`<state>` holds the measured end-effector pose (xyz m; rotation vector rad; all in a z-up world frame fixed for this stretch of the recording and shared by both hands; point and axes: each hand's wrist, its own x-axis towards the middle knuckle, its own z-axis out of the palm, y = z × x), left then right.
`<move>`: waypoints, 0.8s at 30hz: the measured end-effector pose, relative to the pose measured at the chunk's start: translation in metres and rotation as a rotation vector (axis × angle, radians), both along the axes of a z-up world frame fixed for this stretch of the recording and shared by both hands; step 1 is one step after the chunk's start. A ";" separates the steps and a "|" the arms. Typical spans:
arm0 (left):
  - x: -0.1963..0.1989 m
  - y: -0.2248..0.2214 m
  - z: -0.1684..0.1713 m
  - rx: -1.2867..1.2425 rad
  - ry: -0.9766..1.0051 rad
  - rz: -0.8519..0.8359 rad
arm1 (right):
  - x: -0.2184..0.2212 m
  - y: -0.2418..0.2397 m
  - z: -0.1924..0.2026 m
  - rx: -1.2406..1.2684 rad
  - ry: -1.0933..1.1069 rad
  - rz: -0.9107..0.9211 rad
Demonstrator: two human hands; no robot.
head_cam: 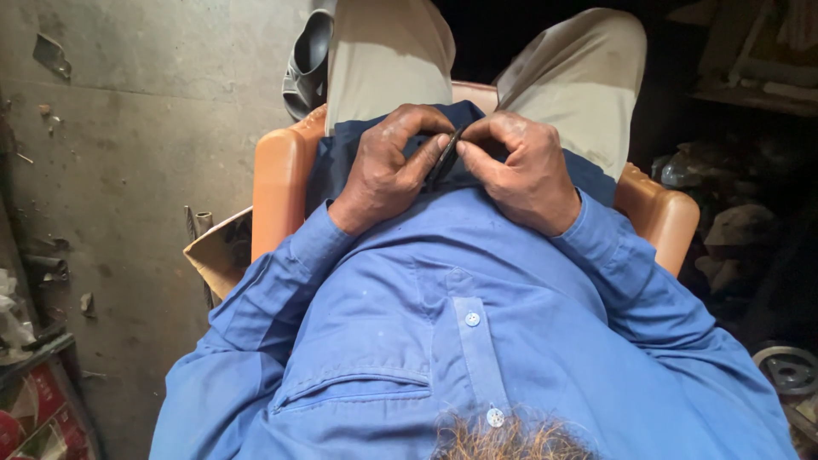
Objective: Repairing a motorcycle horn by disassembling it and adjusting or cleaning internal components using tools.
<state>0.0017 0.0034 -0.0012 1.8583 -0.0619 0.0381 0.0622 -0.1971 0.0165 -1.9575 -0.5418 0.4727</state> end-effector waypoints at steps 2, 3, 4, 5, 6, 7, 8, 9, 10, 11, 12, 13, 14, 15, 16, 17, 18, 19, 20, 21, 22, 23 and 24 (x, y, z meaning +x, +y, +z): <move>0.000 0.000 -0.002 0.001 -0.017 -0.007 | 0.000 -0.002 -0.001 -0.005 0.025 -0.004; 0.000 0.000 -0.003 0.003 -0.035 -0.012 | 0.000 -0.002 -0.001 -0.009 0.048 -0.007; 0.000 0.000 -0.004 0.003 -0.036 -0.011 | 0.000 -0.002 -0.001 -0.008 0.047 -0.005; 0.000 0.000 -0.004 0.003 -0.039 -0.008 | 0.000 -0.002 -0.001 0.002 0.079 -0.012; 0.000 0.000 -0.004 0.003 -0.043 -0.004 | 0.000 -0.002 0.000 0.013 0.110 -0.018; 0.000 0.001 -0.003 0.005 -0.044 -0.002 | 0.001 0.000 0.001 0.014 0.109 -0.016; 0.000 0.000 -0.003 0.000 -0.019 0.002 | 0.001 0.000 0.002 0.007 0.124 -0.020; 0.000 -0.001 -0.003 -0.005 0.006 0.006 | 0.000 0.000 0.002 0.000 0.138 -0.025; 0.000 -0.001 -0.003 -0.005 0.006 0.003 | 0.000 -0.001 0.002 0.000 0.139 -0.028; 0.000 -0.001 -0.003 0.006 0.000 -0.002 | -0.001 -0.001 0.001 -0.009 0.127 -0.030; 0.000 -0.001 -0.003 0.019 -0.008 -0.004 | 0.000 -0.001 0.001 -0.016 0.115 -0.029; 0.000 -0.001 -0.003 0.020 -0.009 -0.004 | 0.000 -0.001 0.001 -0.016 0.114 -0.029; -0.001 -0.001 -0.003 0.007 -0.013 -0.002 | 0.000 -0.001 0.001 -0.002 0.102 -0.026; -0.001 0.000 -0.003 -0.005 -0.017 0.000 | 0.000 -0.001 0.001 0.012 0.091 -0.023; -0.001 -0.001 -0.002 -0.005 -0.018 0.000 | 0.000 -0.001 0.000 0.012 0.090 -0.023; -0.001 -0.001 -0.002 -0.016 -0.005 0.008 | 0.000 -0.001 -0.001 0.019 0.083 -0.018; -0.001 -0.001 -0.002 -0.026 0.008 0.013 | -0.001 -0.001 -0.002 0.026 0.077 -0.016; -0.001 -0.002 -0.003 -0.026 0.009 0.010 | -0.001 -0.001 -0.001 0.026 0.077 -0.019; -0.001 -0.002 -0.005 -0.028 0.010 0.013 | -0.001 -0.001 -0.001 0.023 0.084 -0.023; -0.001 -0.002 -0.006 -0.030 0.010 0.016 | -0.001 -0.001 0.000 0.019 0.090 -0.028; -0.001 -0.002 -0.007 -0.029 0.009 0.018 | -0.001 0.000 0.000 0.020 0.089 -0.027; 0.000 -0.001 -0.007 -0.043 0.012 0.029 | -0.001 0.000 0.001 0.023 0.083 -0.031; 0.000 -0.001 -0.007 -0.058 0.016 0.041 | -0.001 0.001 0.001 0.026 0.078 -0.035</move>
